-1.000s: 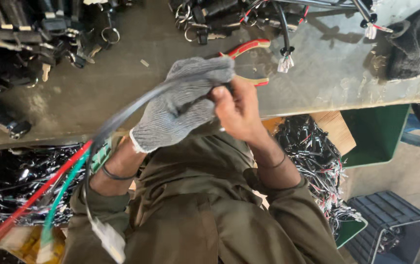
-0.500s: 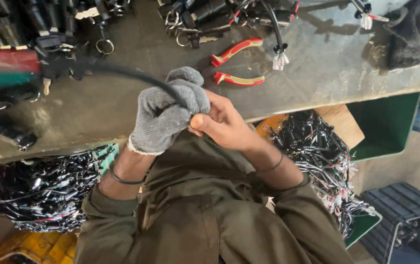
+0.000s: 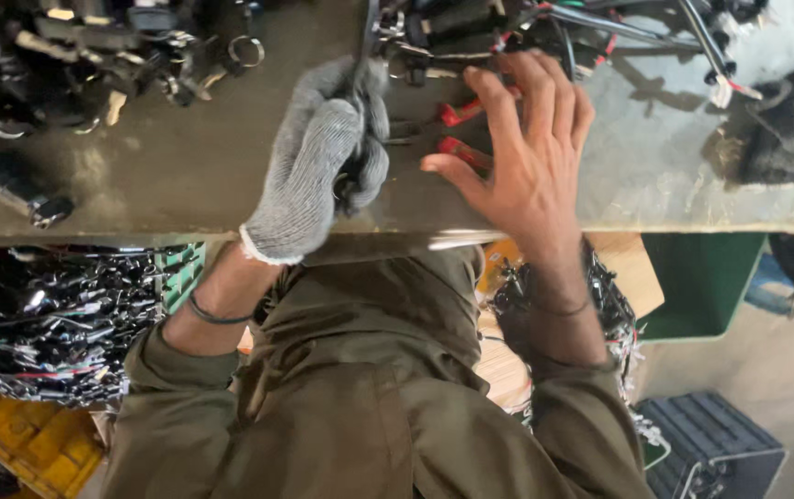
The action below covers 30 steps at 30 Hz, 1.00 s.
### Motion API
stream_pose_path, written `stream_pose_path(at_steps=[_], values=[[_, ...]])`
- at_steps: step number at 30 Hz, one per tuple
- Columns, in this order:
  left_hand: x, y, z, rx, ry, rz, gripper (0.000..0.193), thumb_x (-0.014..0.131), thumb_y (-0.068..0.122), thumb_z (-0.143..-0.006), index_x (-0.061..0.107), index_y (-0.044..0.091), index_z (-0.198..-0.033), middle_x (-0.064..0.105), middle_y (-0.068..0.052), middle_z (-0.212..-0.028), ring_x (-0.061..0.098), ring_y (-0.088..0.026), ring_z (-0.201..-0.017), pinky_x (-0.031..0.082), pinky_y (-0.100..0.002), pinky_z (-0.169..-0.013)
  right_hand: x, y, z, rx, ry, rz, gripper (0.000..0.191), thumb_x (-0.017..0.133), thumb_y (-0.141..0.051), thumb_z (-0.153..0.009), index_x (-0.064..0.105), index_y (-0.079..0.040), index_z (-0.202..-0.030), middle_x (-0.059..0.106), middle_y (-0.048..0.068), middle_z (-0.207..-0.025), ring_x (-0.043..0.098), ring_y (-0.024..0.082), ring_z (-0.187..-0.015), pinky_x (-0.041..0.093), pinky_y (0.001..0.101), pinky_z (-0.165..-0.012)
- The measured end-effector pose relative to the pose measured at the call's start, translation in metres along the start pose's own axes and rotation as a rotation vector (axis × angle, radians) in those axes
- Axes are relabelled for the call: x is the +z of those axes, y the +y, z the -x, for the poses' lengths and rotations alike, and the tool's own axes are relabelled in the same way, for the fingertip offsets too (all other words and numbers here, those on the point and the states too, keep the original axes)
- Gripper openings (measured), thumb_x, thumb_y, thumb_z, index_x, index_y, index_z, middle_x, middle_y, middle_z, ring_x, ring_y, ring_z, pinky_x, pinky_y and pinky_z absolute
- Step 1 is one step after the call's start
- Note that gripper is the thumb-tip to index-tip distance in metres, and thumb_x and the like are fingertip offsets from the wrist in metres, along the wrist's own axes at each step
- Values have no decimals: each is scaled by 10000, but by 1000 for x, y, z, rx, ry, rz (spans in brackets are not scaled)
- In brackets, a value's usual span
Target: The person uses pliers to strip the insulation from the ends of black wires and then attaches them to small cylindrical electrical components. The person handles the wires and components one at a time, repeating the process throughout the clip.
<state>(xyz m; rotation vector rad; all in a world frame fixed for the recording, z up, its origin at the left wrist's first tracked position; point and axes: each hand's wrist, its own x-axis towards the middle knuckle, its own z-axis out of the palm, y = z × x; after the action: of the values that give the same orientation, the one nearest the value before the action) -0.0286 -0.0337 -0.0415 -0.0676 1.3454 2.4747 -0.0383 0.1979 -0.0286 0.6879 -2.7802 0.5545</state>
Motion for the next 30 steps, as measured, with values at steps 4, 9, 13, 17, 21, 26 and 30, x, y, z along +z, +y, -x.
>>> stream_pose_path(at_steps=[4,9,13,17,21,26,30], values=[[0,-5,8,15,-143,21,342,490,248,-1158,426,43,-1424,561,-48,-1131,462,-53,-707,391,-214,-646,26,19,23,11,-72,169,605,756,-635,-994,610,-99,-1233,595,112,-1260,550,321,-1180,318,520,-1054],[14,3,21,-64,-256,58,342,525,225,-1161,458,42,-1442,570,-59,-1112,440,-50,-733,383,-201,-641,29,29,42,299,-40,-516,448,740,-394,-986,619,-28,-1215,615,109,-1202,597,288,-1117,386,494,-1048],[30,13,38,-71,-232,-33,315,501,256,-1200,492,27,-1415,568,-40,-1043,447,-35,-749,403,-187,-690,14,15,32,458,-155,-1222,278,701,-241,-941,644,-22,-1104,665,110,-1047,654,281,-914,525,413,-894],[50,11,50,-34,-86,54,397,535,281,-1186,452,19,-1472,562,-29,-1087,459,-44,-789,430,-187,-732,9,-3,12,56,92,-501,293,662,2,-813,621,-4,-1103,706,146,-1070,688,351,-994,529,405,-896],[52,14,51,-66,-58,-76,457,569,240,-1144,399,30,-1512,569,-50,-1148,508,-76,-864,465,-222,-796,4,-6,1,-1,33,-351,309,841,-195,-860,583,-50,-948,658,91,-941,670,292,-874,506,395,-774],[38,31,42,-51,-222,-417,565,611,190,-1092,333,44,-1561,577,-75,-1225,569,-116,-959,509,-266,-877,6,4,-9,-50,26,-119,435,933,-292,-827,546,-94,-807,607,48,-800,649,259,-781,458,388,-641],[39,39,39,64,-354,-558,668,645,150,-1050,280,55,-1601,584,-96,-1285,618,-148,-1035,544,-301,-942,10,14,-12,-164,-17,-371,443,929,-283,-820,561,-54,-912,637,90,-937,643,295,-844,475,392,-693]])
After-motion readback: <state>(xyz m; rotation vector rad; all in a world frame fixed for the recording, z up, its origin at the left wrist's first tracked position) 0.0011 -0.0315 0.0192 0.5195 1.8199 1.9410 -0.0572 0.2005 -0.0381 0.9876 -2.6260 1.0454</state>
